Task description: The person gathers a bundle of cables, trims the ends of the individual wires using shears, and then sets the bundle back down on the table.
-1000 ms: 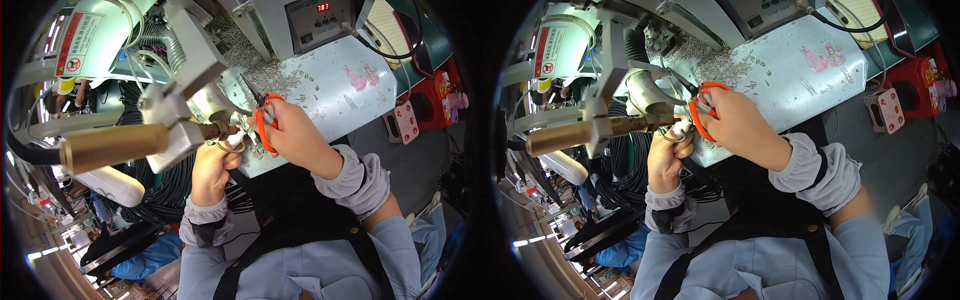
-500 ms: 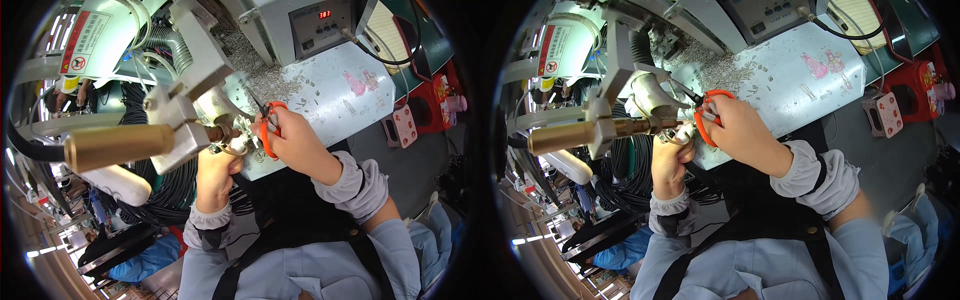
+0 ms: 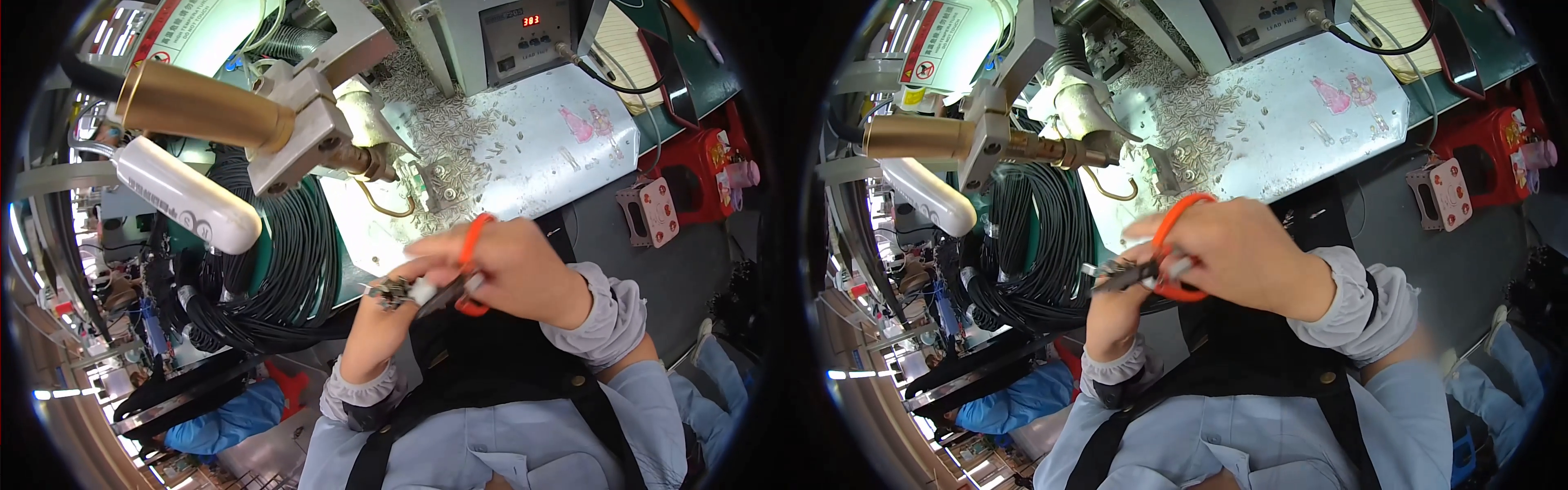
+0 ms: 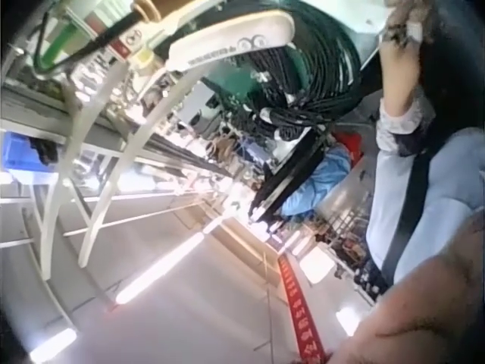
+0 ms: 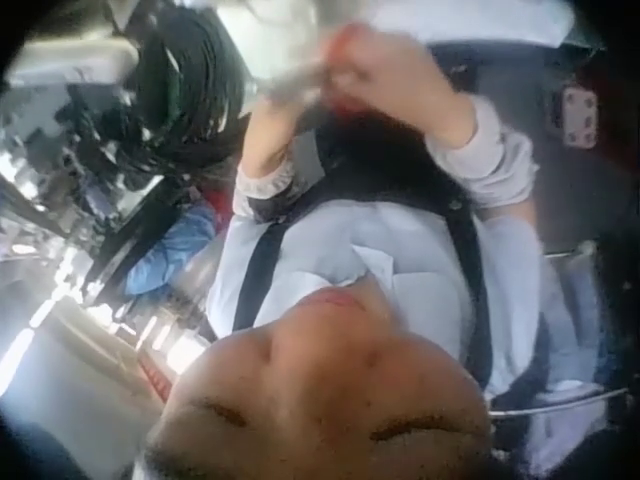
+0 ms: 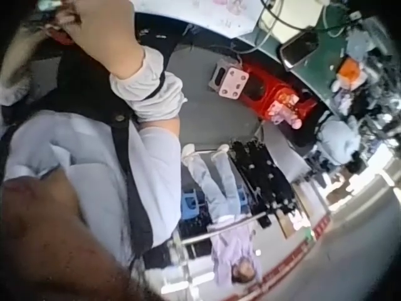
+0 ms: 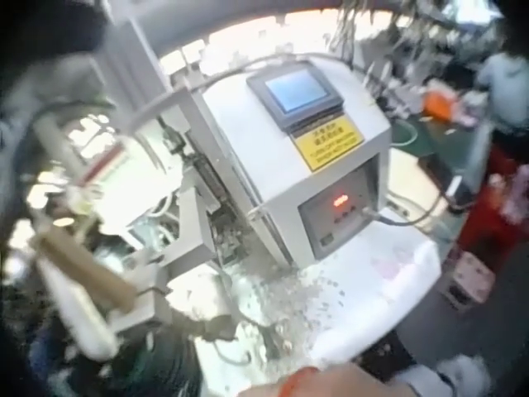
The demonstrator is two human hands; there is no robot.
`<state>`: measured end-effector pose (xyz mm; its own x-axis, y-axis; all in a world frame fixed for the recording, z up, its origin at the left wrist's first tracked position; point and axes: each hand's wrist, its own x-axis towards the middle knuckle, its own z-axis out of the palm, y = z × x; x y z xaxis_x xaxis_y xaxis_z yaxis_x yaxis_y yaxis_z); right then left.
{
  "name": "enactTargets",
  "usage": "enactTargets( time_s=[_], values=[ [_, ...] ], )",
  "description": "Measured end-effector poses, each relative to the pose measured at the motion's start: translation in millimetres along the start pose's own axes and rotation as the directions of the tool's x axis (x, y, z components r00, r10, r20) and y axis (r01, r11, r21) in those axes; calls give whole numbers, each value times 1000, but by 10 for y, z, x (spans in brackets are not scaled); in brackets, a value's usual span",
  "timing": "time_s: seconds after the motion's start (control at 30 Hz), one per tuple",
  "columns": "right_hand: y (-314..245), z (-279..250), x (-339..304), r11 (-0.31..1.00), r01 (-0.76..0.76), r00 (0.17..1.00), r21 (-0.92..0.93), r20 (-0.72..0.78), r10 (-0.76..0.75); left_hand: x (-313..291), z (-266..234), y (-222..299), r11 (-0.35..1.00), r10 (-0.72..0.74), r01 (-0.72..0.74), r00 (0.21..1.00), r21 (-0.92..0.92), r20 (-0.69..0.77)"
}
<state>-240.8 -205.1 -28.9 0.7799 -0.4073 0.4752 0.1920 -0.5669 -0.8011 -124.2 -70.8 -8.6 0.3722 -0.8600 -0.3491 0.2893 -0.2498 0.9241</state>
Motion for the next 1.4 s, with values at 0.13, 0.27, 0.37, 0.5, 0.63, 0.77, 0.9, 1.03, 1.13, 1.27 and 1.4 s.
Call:
enactTargets(
  time_s=[0.13,0.27,0.37,0.5,0.63,0.77,0.9,1.03,1.13,1.27,1.4],
  values=[
    [-23,65,-18,997,-72,991,-14,113,73,-74,30,-94,976,-56,37,995,214,84],
    [-91,79,-33,939,-328,941,102,-58,334,-85,96,-79,1000,0,3,994,30,-106],
    [-181,27,24,637,-650,755,415,250,606,-61,11,-207,646,612,-495,791,580,-7],
    [-124,83,-5,752,-573,820,327,227,526,-90,-1,-246,796,531,-439,837,417,-131],
    [-2,172,-100,973,22,1000,-229,14,-19,-72,-225,-141,889,-31,62,997,-453,76],
    [14,32,-95,840,308,951,-447,108,-291,-97,-145,-13,962,-86,62,993,-267,-79],
    [-40,-25,-79,710,444,896,-546,240,-375,-86,-85,9,996,-37,34,999,-87,-30],
    [4,13,-107,708,430,896,-559,169,-411,-99,-97,26,960,-141,127,989,-249,-38],
    [30,66,-157,745,386,908,-544,83,-410,-108,-108,-8,953,-142,123,988,-277,-51],
    [-33,120,-226,776,308,936,-550,29,-351,-118,-85,-62,951,-129,104,989,-290,-66],
    [-55,205,-258,886,166,979,-433,-38,-202,-147,43,-163,946,286,-255,947,202,-146]
  ],
)
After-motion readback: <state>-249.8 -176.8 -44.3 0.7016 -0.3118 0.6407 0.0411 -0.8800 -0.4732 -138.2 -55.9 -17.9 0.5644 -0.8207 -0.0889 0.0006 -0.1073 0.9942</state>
